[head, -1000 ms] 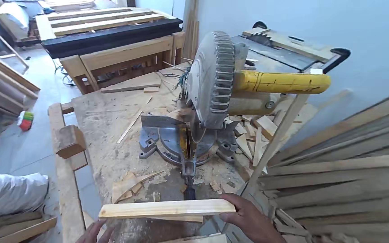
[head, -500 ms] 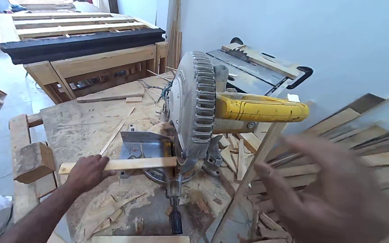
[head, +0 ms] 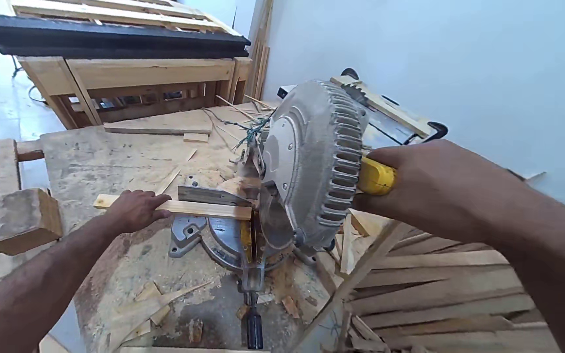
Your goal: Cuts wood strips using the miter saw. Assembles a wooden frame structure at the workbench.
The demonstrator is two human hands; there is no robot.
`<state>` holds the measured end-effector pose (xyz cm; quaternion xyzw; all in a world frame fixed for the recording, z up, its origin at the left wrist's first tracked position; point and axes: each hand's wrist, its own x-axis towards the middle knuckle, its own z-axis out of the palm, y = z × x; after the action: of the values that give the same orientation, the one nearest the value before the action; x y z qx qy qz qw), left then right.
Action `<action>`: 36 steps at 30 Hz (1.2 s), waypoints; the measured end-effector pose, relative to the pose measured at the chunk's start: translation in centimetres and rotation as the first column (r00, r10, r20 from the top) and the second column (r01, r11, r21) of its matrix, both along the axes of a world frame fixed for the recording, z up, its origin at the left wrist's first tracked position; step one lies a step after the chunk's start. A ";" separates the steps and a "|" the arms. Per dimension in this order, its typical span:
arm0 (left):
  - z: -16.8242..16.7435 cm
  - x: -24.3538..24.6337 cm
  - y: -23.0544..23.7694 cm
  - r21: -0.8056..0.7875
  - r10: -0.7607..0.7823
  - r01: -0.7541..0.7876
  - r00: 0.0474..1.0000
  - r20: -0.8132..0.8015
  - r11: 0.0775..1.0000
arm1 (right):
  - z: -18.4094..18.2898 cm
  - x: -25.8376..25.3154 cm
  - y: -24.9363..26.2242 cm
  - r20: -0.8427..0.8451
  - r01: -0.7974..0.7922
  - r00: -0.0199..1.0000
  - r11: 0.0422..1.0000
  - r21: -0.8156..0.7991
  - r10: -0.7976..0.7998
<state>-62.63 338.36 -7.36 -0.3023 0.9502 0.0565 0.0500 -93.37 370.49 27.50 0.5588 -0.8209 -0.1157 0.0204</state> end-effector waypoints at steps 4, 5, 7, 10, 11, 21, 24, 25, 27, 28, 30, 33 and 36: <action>-0.1 -0.3 0.2 0.010 0.007 -0.007 1.000 -0.026 1.000 | -2.3 0.3 1.3 -0.124 -0.027 0.992 0.992 -0.123 0.012; -0.1 -0.8 0.4 0.000 -0.005 0.005 0.999 -0.033 1.000 | -2.9 0.3 1.6 -0.142 -0.049 0.990 0.987 -0.152 0.028; -0.3 -1.4 0.2 -0.034 -0.040 0.038 0.998 -0.058 0.999 | -4.0 0.4 2.3 -0.176 -0.089 0.983 0.978 -0.191 0.055; -0.8 -1.3 -0.1 -0.044 -0.059 0.056 0.996 -0.065 0.997 | -5.6 0.3 3.2 -0.225 -0.168 0.967 0.960 -0.223 0.118; -0.8 -1.1 -0.2 -0.048 -0.063 0.059 0.996 -0.069 0.997 | -6.0 0.3 3.4 -0.237 -0.197 0.961 0.951 -0.240 0.139; -0.9 -0.8 -0.8 -0.037 -0.052 0.051 0.998 -0.027 0.998 | -12.2 1.7 5.8 -0.321 -0.344 0.921 0.847 -0.404 0.220; -0.5 -0.7 -0.7 -0.018 -0.046 0.046 0.999 -0.014 0.999 | -12.9 1.8 6.0 -0.334 -0.353 0.916 0.841 -0.410 0.221; -0.5 -0.7 -0.7 -0.016 -0.044 0.044 0.999 -0.015 0.999 | -12.9 1.9 6.0 -0.336 -0.354 0.916 0.839 -0.414 0.220; -0.5 -0.7 -0.7 -0.017 -0.039 0.038 0.999 -0.014 0.999 | -13.2 2.1 6.0 -0.341 -0.349 0.916 0.835 -0.425 0.209; -0.6 -0.8 -0.6 -0.014 -0.035 0.035 0.999 -0.011 0.999 | -13.6 2.3 6.1 -0.343 -0.342 0.918 0.835 -0.431 0.200; -0.6 -0.9 -0.6 -0.010 -0.022 0.022 1.000 -0.011 1.000 | -14.6 2.9 6.1 -0.343 -0.327 0.922 0.833 -0.445 0.179; -0.6 -0.8 -0.5 -0.005 -0.016 0.016 1.000 -0.026 1.000 | -16.4 4.0 6.0 -0.332 -0.308 0.929 0.833 -0.460 0.161; -0.4 -1.0 0.1 0.028 0.022 -0.020 0.999 -0.045 0.999 | -17.8 4.3 6.2 -0.334 -0.313 0.928 0.831 -0.459 0.165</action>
<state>-63.63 338.46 -7.72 -0.3101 0.9470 0.0770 0.0323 -89.02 376.73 9.67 0.6108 -0.7337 0.0286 0.2964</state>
